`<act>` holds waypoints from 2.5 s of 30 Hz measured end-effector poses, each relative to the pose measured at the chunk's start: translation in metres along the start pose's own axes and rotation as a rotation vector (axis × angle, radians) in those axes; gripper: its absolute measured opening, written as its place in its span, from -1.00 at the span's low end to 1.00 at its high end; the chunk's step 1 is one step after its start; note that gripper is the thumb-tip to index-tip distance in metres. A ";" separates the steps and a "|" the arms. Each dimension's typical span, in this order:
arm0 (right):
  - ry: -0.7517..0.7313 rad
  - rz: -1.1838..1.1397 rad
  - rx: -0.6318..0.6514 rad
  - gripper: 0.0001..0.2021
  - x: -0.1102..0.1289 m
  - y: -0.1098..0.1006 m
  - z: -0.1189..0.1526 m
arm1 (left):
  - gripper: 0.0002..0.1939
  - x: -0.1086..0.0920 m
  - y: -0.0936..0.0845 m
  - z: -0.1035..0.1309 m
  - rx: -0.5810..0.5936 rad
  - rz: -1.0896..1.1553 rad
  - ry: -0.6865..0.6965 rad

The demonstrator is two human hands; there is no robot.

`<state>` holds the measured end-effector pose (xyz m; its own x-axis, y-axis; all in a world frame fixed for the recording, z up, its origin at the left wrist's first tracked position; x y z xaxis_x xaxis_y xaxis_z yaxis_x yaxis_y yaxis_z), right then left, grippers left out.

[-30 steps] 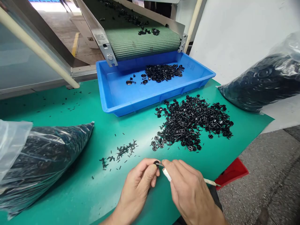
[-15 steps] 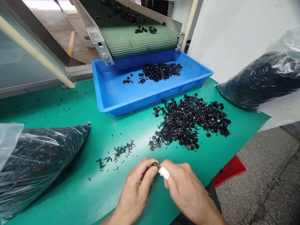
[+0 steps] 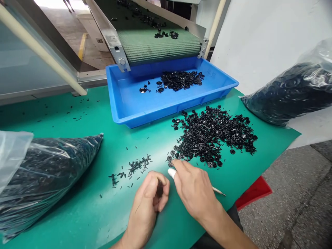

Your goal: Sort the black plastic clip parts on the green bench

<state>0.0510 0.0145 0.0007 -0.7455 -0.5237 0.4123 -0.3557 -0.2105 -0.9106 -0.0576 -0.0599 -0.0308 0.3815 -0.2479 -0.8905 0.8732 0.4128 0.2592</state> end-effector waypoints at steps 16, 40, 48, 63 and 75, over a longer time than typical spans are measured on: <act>-0.143 -0.152 -0.225 -0.75 0.011 -0.018 0.023 | -0.69 -0.004 0.006 -0.007 0.161 -0.058 -0.118; -0.240 0.105 -0.190 -0.73 0.000 -0.007 0.035 | -0.66 -0.002 0.003 -0.006 0.083 -0.127 -0.078; -0.217 0.082 -0.218 -0.74 0.003 -0.001 0.037 | -0.73 -0.001 0.004 -0.004 0.069 -0.279 0.003; 0.048 -0.264 0.182 -0.76 -0.026 -0.011 0.012 | -0.73 -0.005 0.007 0.004 0.042 -0.366 0.038; -0.080 0.313 0.029 -0.82 0.012 -0.002 -0.032 | -0.68 -0.001 0.004 -0.001 0.112 -0.080 0.006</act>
<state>0.0252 0.0349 0.0083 -0.7690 -0.6298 0.1092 -0.0992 -0.0513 -0.9937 -0.0549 -0.0577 -0.0295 0.3080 -0.2704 -0.9122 0.9291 0.2917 0.2272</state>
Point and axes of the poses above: each hand's wrist, its own z-axis away from the middle knuckle, its own y-axis out of the palm, x = y × z, the point moved 3 cm from there along -z, towards the middle knuckle, and after that the axes turned 2 degrees about -x, right-handed, at the moved point
